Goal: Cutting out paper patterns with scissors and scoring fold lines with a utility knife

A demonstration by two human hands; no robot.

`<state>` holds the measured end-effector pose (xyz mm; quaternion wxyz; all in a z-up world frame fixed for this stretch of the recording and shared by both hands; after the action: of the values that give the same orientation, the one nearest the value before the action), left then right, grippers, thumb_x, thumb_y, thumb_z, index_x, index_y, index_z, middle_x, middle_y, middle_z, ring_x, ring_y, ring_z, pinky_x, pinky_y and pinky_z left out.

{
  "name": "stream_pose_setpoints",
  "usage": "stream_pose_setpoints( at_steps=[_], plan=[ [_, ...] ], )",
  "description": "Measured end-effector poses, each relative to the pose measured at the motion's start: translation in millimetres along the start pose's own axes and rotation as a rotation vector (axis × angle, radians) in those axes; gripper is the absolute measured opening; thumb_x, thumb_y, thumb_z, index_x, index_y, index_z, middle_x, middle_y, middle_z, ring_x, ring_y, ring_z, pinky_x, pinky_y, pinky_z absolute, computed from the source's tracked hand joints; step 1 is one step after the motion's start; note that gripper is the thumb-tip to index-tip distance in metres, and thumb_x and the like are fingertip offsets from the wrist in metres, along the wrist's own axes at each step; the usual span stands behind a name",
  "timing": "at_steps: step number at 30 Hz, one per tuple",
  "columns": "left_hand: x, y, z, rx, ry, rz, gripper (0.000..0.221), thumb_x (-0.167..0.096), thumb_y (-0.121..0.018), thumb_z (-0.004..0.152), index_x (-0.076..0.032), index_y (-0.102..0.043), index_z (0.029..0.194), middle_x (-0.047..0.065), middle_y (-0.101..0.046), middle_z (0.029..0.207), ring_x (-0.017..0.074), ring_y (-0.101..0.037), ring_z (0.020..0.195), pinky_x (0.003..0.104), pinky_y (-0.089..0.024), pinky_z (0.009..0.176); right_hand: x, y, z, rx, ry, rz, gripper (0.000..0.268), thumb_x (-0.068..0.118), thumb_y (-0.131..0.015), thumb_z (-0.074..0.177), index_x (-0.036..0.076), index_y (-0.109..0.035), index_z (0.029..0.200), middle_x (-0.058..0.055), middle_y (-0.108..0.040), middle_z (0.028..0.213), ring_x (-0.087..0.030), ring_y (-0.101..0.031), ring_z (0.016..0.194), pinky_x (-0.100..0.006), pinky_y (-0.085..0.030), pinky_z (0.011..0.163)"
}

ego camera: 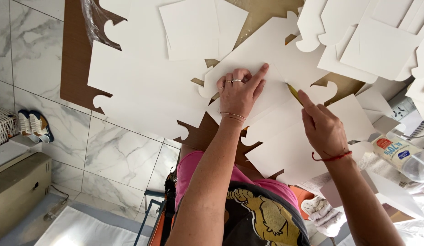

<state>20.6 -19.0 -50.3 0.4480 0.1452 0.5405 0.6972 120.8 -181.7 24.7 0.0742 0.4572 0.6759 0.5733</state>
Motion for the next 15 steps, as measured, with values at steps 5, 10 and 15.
stream_pose_setpoints(
  at_steps=[5, 10, 15],
  plan=[
    [-0.8, -1.2, -1.5, 0.005, 0.007, 0.003, 0.027, -0.045, -0.039, 0.087, -0.045, -0.046, 0.112, -0.006, -0.042, 0.078, 0.0137, -0.047, 0.070, 0.032, -0.039, 0.077, -8.1, -1.1, -12.2, 0.009, -0.047, -0.002, 0.041, 0.008, -0.050, 0.089, 0.026, -0.054, 0.125, -0.007, -0.050, 0.061, -0.025, -0.053, 0.054, -0.041, -0.050, 0.059],
    [-1.5, -0.1, -2.5, 0.016, 0.004, 0.012, 0.027, -0.046, -0.041, 0.086, -0.045, -0.046, 0.112, -0.006, -0.042, 0.079, 0.0131, -0.047, 0.070, 0.032, -0.038, 0.076, -7.7, 2.0, -17.5, 0.017, -0.072, -0.021, 0.040, 0.008, -0.050, 0.088, 0.025, -0.055, 0.124, -0.007, -0.050, 0.061, -0.024, -0.054, 0.053, -0.041, -0.050, 0.058],
    [-0.7, -0.8, -2.3, 0.024, 0.007, 0.002, 0.027, -0.046, -0.045, 0.084, -0.046, -0.046, 0.111, -0.006, -0.042, 0.078, 0.0135, -0.047, 0.070, 0.033, -0.037, 0.075, -8.6, 0.8, -20.2, 0.023, -0.094, -0.033, 0.040, 0.008, -0.050, 0.088, 0.025, -0.055, 0.124, -0.007, -0.052, 0.061, -0.024, -0.055, 0.053, -0.040, -0.050, 0.057]
  ],
)
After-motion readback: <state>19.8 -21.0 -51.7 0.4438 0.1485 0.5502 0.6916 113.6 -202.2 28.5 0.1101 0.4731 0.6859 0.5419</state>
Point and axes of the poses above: each hand's wrist, its own z-axis towards the middle knuckle, its own y-axis out of the back of the hand, x = y × z, the point moved 3 cm from there along z, towards the middle knuckle
